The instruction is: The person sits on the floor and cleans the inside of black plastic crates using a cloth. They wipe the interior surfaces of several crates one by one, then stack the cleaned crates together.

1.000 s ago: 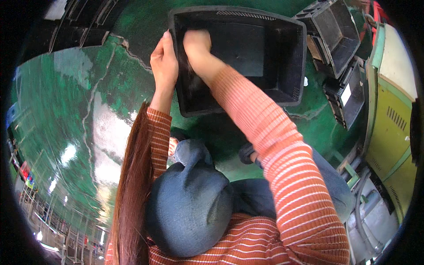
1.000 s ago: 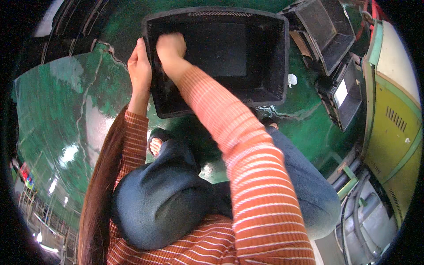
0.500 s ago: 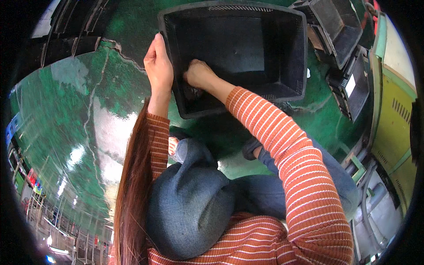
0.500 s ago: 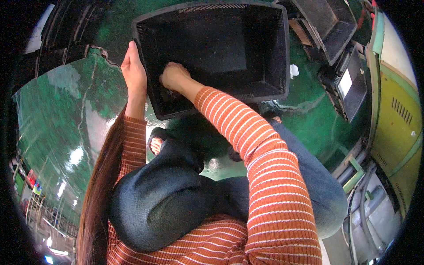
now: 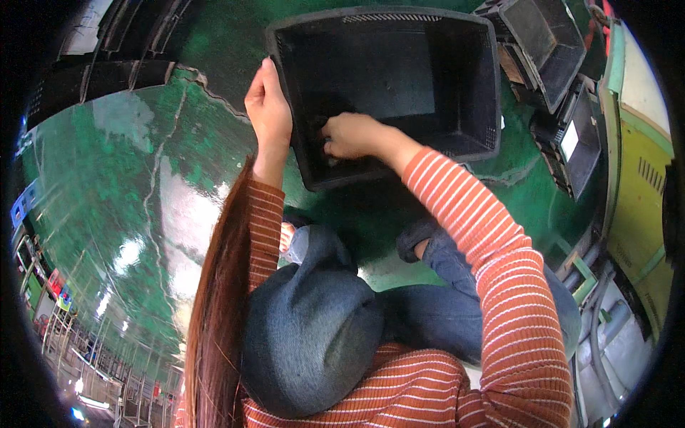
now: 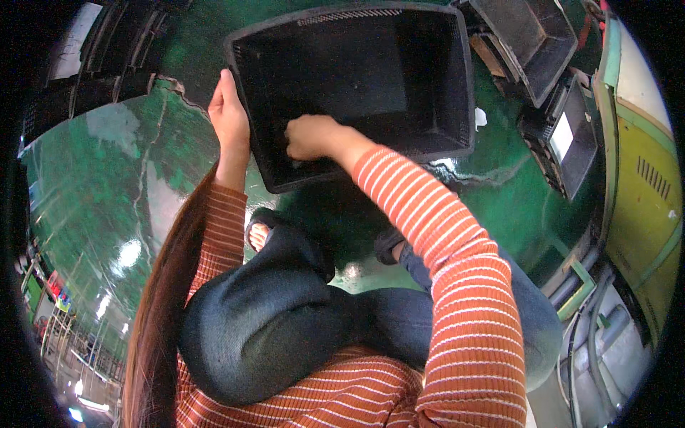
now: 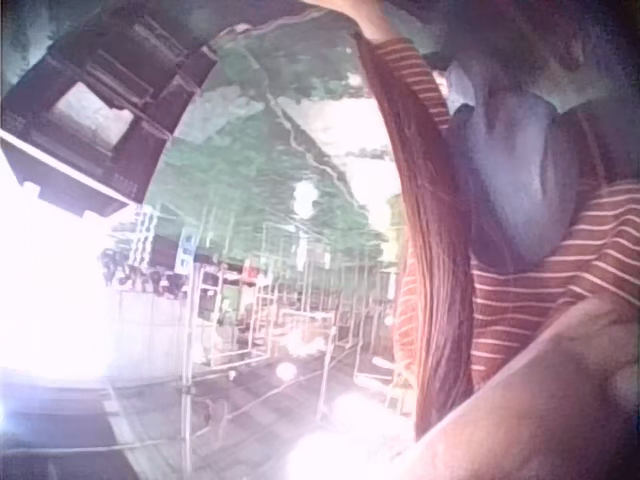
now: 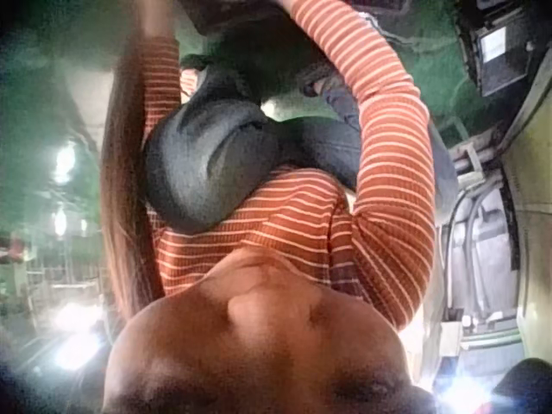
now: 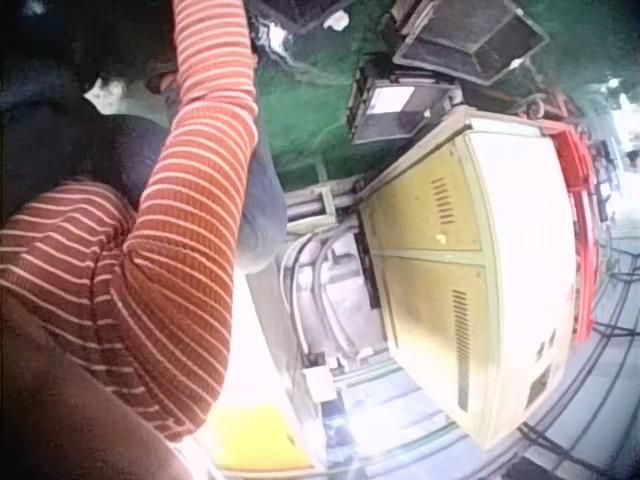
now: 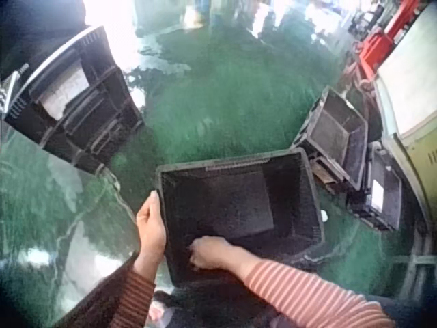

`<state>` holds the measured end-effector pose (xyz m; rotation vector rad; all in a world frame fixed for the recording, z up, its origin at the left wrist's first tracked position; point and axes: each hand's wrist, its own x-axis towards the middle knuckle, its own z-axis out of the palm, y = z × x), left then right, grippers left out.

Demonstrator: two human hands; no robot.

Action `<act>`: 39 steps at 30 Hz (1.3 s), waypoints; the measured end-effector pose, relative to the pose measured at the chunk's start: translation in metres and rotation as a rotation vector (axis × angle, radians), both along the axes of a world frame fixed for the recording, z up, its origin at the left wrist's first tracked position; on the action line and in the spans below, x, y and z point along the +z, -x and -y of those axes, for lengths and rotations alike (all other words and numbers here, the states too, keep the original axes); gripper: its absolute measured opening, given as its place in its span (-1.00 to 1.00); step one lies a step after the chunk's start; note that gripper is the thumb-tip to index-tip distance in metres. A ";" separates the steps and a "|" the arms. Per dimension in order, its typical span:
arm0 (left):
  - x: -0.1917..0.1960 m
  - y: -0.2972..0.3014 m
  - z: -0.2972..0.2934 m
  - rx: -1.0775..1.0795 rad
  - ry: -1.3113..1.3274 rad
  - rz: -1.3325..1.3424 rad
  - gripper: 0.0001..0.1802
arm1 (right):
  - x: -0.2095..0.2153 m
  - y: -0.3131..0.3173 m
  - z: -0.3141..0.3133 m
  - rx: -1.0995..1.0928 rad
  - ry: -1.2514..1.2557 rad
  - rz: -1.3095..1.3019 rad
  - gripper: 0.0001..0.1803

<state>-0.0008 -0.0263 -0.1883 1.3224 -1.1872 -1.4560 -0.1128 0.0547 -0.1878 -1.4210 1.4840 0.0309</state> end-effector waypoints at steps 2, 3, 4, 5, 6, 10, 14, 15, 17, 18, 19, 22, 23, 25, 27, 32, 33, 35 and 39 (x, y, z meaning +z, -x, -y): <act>-0.007 -0.002 -0.003 -0.018 -0.011 -0.108 -0.58 | -0.018 0.026 0.026 -0.165 0.155 0.055 -0.64; -0.003 0.001 -0.006 -0.014 -0.027 -0.081 -0.58 | -0.038 0.038 0.035 -0.331 0.364 0.074 -0.61; 0.004 0.004 -0.011 -0.010 -0.047 -0.052 -0.59 | -0.041 0.039 0.043 -0.654 0.355 0.122 -0.61; 0.009 0.003 -0.013 0.003 -0.064 -0.020 -0.59 | -0.041 0.031 0.054 -0.969 0.338 0.175 -0.62; 0.013 0.008 -0.013 0.018 -0.084 -0.003 -0.61 | -0.048 0.023 0.061 -0.844 0.424 0.147 -0.64; 0.007 0.001 -0.009 0.025 -0.024 -0.012 -0.63 | -0.077 0.013 0.099 -0.476 0.525 -0.065 -0.72; 0.000 0.000 -0.007 -0.013 0.012 -0.080 -0.62 | -0.060 0.014 0.101 0.105 0.848 -0.381 -0.79; 0.001 0.000 -0.011 -0.002 0.011 -0.098 -0.63 | -0.049 0.012 0.097 0.145 0.870 -0.408 -0.79; 0.004 0.000 -0.011 0.005 -0.033 -0.053 -0.68 | -0.023 0.017 0.094 0.087 1.009 -0.334 -0.77; 0.002 -0.003 -0.010 -0.002 -0.038 -0.064 -0.68 | 0.000 0.007 0.091 -0.424 0.662 0.023 -0.74; 0.001 -0.005 -0.008 -0.007 -0.034 -0.078 -0.68 | 0.016 0.001 0.089 -0.456 0.646 0.031 -0.74; -0.002 -0.002 -0.008 0.006 -0.010 -0.070 -0.69 | 0.031 0.000 0.081 -0.526 0.671 0.004 -0.72; -0.002 0.000 -0.008 0.005 0.000 -0.069 -0.69 | 0.020 0.004 0.085 -0.423 0.602 -0.044 -0.72; -0.007 -0.001 -0.011 -0.008 -0.012 -0.104 -0.70 | -0.007 0.014 0.095 -0.216 0.453 -0.139 -0.73; -0.005 0.002 -0.006 -0.009 -0.008 -0.099 -0.70 | -0.023 0.006 0.099 -0.310 0.234 -0.233 -0.65; -0.002 -0.002 -0.014 0.008 -0.014 -0.106 -0.69 | -0.025 0.017 0.112 0.095 0.439 -0.178 -0.72; -0.001 0.001 -0.013 0.027 0.006 -0.109 -0.68 | -0.024 0.015 0.108 0.044 0.450 -0.153 -0.72; 0.002 0.002 -0.009 -0.006 0.029 -0.014 -0.68 | 0.007 0.034 0.107 0.245 0.664 -0.122 -0.70; -0.007 -0.004 0.013 -0.120 0.062 0.051 -0.65 | 0.053 0.032 0.095 -0.167 0.738 0.085 -0.73</act>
